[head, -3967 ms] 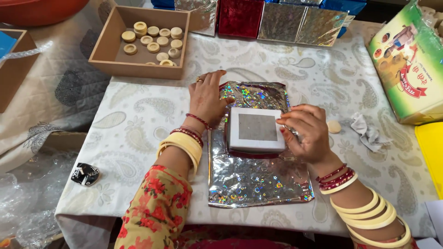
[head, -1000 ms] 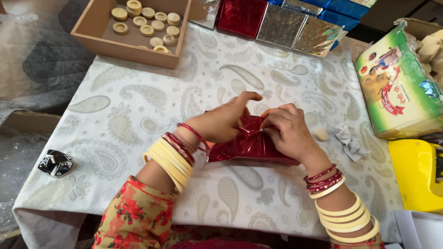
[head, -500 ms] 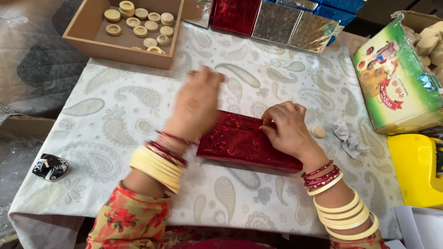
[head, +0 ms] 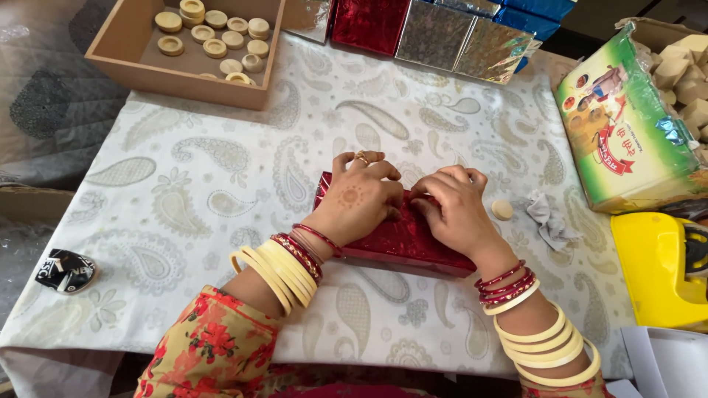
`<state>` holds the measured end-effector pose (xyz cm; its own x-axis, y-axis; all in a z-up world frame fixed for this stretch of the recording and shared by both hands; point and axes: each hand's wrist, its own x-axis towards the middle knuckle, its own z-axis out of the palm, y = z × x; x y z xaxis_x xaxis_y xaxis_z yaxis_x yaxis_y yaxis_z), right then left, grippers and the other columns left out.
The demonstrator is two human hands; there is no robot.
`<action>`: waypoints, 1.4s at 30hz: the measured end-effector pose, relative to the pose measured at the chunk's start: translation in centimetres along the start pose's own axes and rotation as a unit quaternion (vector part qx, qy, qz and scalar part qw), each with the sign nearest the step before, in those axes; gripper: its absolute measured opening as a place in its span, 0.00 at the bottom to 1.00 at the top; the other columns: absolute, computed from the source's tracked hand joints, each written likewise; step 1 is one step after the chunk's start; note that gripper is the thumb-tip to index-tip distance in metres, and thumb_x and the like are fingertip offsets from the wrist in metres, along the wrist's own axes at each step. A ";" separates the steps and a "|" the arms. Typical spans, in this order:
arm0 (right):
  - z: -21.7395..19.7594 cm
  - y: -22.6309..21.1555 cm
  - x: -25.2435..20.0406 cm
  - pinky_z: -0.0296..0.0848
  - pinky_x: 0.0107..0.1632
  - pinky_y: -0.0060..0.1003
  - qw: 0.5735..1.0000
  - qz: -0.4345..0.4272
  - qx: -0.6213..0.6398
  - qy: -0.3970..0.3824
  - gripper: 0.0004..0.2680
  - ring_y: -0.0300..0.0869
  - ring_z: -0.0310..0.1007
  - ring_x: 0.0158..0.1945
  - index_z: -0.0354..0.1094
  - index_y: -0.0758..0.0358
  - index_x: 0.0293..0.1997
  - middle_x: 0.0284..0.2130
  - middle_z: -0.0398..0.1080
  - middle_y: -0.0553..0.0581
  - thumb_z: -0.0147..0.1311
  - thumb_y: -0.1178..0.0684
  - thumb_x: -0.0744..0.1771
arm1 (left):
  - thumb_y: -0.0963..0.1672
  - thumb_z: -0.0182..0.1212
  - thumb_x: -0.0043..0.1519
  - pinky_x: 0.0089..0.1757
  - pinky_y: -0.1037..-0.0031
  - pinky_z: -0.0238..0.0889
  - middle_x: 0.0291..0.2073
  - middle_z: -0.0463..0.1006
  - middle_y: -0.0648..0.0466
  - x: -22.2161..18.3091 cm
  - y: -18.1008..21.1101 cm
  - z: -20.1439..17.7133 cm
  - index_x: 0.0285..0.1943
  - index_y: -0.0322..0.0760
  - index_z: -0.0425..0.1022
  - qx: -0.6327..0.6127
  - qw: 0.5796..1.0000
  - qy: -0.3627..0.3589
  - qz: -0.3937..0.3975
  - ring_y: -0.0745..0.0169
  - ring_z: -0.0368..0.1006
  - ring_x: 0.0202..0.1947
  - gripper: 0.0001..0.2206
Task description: Packing small decorative items into boxes and wrapping the boxes in shiny red foil paper.
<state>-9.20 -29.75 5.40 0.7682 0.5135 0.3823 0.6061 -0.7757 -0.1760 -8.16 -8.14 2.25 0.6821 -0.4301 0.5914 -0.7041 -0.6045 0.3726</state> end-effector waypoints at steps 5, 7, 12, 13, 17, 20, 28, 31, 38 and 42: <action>-0.8 0.4 -1.0 0.49 0.62 0.46 0.999 -0.019 0.043 -0.008 0.08 0.40 0.69 0.55 0.78 0.56 0.40 0.44 0.78 0.45 0.54 0.60 0.63 | 0.51 0.75 0.47 0.56 0.47 0.51 0.47 0.75 0.53 0.2 1.3 -1.3 0.36 0.43 0.80 -0.026 0.997 -0.061 -0.035 0.45 0.65 0.59 0.14; -0.9 0.4 -1.4 0.49 0.62 0.46 0.998 -0.030 0.048 -0.006 0.10 0.41 0.68 0.58 0.78 0.57 0.42 0.47 0.77 0.47 0.51 0.61 0.62 | 0.53 0.77 0.44 0.54 0.46 0.51 0.47 0.73 0.50 0.4 1.8 -1.7 0.37 0.41 0.79 -0.051 0.988 -0.114 -0.088 0.42 0.63 0.57 0.20; -1.8 -0.6 -1.5 0.51 0.64 0.49 0.999 -0.054 0.005 0.004 0.15 0.49 0.62 0.63 0.79 0.56 0.44 0.58 0.71 0.53 0.49 0.62 0.59 | 0.50 0.76 0.46 0.56 0.47 0.52 0.53 0.69 0.49 -0.2 2.6 -1.0 0.30 0.43 0.80 -0.033 0.993 -0.100 -0.061 0.44 0.57 0.63 0.12; -1.7 -0.3 -1.6 0.51 0.64 0.49 0.999 -0.053 0.005 0.005 0.15 0.49 0.62 0.63 0.79 0.56 0.44 0.58 0.71 0.53 0.49 0.62 0.59 | 0.50 0.76 0.46 0.56 0.47 0.52 0.53 0.69 0.49 -0.1 2.9 -1.6 0.30 0.43 0.80 -0.033 0.993 -0.100 -0.060 0.44 0.57 0.63 0.12; -1.7 0.2 -1.9 0.50 0.67 0.50 0.998 -0.052 0.040 -0.012 0.13 0.52 0.57 0.68 0.77 0.59 0.41 0.61 0.69 0.52 0.49 0.62 0.58 | 0.46 0.71 0.52 0.55 0.52 0.57 0.44 0.77 0.51 0.5 3.7 -3.5 0.39 0.42 0.77 -0.021 0.992 -0.116 0.038 0.49 0.71 0.52 0.10; -2.3 0.0 -1.8 0.51 0.68 0.50 0.995 -0.063 0.081 -0.015 0.10 0.53 0.55 0.69 0.78 0.58 0.40 0.62 0.68 0.52 0.50 0.60 0.60 | 0.45 0.69 0.57 0.50 0.57 0.61 0.37 0.81 0.55 0.8 3.5 -4.2 0.45 0.39 0.73 -0.080 0.979 -0.184 0.023 0.52 0.78 0.42 0.12; -2.3 0.6 -1.9 0.51 0.68 0.52 0.988 -0.101 0.108 -0.041 0.12 0.56 0.53 0.70 0.77 0.62 0.40 0.58 0.68 0.56 0.61 0.46 0.60 | 0.40 0.65 0.53 0.43 0.60 0.66 0.39 0.80 0.52 0.3 1.4 -1.9 0.55 0.39 0.75 -0.124 0.988 -0.078 0.043 0.48 0.76 0.41 0.18; -1.4 0.8 -1.9 0.59 0.66 0.48 0.990 -0.044 0.118 -0.066 0.10 0.53 0.59 0.67 0.79 0.62 0.39 0.53 0.74 0.54 0.66 0.48 0.60 | 0.41 0.63 0.57 0.46 0.62 0.64 0.38 0.78 0.55 0.0 1.1 -1.1 0.41 0.44 0.80 -0.041 0.995 -0.054 0.072 0.52 0.75 0.44 0.06; -1.2 0.8 -2.0 0.66 0.60 0.44 0.989 -0.013 0.143 -0.047 0.06 0.50 0.65 0.62 0.80 0.61 0.35 0.44 0.79 0.53 0.67 0.52 0.61 | 0.45 0.67 0.54 0.46 0.62 0.60 0.35 0.75 0.56 0.3 1.0 -1.1 0.35 0.45 0.82 -0.029 0.997 -0.043 0.061 0.54 0.71 0.44 0.04; -1.0 0.7 -2.0 0.66 0.59 0.42 0.988 0.020 0.143 -0.045 0.06 0.48 0.66 0.59 0.80 0.61 0.34 0.44 0.80 0.51 0.67 0.52 0.61 | 0.46 0.69 0.52 0.49 0.60 0.59 0.39 0.77 0.56 0.1 0.3 -0.1 0.34 0.42 0.81 -0.068 0.997 -0.014 0.020 0.54 0.72 0.45 0.07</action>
<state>-10.51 -31.71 5.39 0.7997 0.5261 0.2893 0.5990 -0.6664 -0.4439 -8.37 -8.32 2.49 0.6575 -0.4709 0.5882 -0.7492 -0.4916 0.4439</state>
